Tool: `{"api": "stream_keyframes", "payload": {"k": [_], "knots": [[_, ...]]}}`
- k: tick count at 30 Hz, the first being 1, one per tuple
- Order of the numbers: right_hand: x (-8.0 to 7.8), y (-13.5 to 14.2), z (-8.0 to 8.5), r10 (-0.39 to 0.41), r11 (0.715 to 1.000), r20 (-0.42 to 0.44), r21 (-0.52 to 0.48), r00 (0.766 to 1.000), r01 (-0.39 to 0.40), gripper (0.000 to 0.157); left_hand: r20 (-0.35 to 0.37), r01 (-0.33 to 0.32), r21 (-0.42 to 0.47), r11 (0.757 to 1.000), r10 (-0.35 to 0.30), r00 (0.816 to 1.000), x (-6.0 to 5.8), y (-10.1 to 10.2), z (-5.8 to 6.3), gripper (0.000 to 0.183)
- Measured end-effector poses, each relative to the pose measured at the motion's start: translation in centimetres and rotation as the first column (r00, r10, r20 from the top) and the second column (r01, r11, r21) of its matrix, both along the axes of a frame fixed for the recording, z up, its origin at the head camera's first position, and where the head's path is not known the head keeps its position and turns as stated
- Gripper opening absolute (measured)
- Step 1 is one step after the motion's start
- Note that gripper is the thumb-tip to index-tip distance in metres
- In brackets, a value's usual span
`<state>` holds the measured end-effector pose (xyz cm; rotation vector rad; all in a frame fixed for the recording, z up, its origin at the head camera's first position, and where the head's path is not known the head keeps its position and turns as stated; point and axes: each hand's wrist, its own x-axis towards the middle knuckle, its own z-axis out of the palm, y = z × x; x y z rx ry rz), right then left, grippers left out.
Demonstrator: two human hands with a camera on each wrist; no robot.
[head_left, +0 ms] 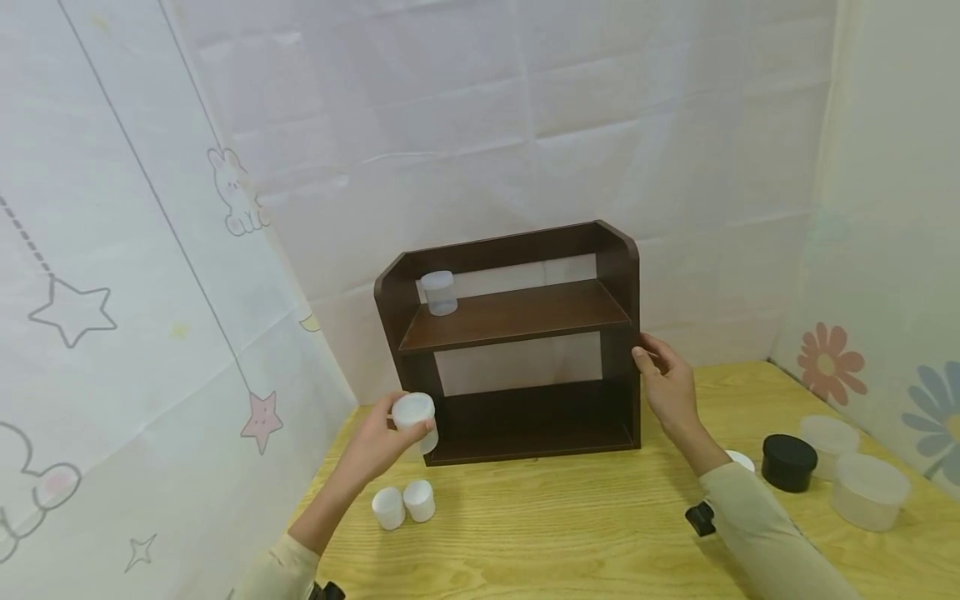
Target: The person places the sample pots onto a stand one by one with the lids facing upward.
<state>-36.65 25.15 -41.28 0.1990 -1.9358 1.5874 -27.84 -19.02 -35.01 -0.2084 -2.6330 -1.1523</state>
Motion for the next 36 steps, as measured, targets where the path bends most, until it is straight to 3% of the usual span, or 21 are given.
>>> {"api": "stream_keyframes", "payload": {"k": [6,14,27,36], "knots": [[-0.2,0.1,0.1,-0.004,1.0,-0.022,-0.018,1.0,0.004,0.048,-0.036,0.037,0.001,0.999,-0.037,0.999,0.3,2.0,1.3,0.069],[-0.3,0.2,0.0,-0.002,1.0,-0.01,-0.011,1.0,0.002,0.049,-0.15,0.091,0.009,0.996,-0.088,0.985,0.0,4.2,3.2,0.067],[-0.5,0.4,0.0,-0.012,1.0,-0.036,-0.015,0.999,0.012,0.048,-0.324,0.079,-0.065,0.995,-0.096,0.941,-3.1,5.9,7.6,0.063],[-0.3,0.1,-0.3,0.001,1.0,-0.016,0.006,1.0,-0.001,0.049,-0.356,0.069,-0.036,0.997,-0.078,0.931,-5.7,6.6,10.1,0.069]]}}
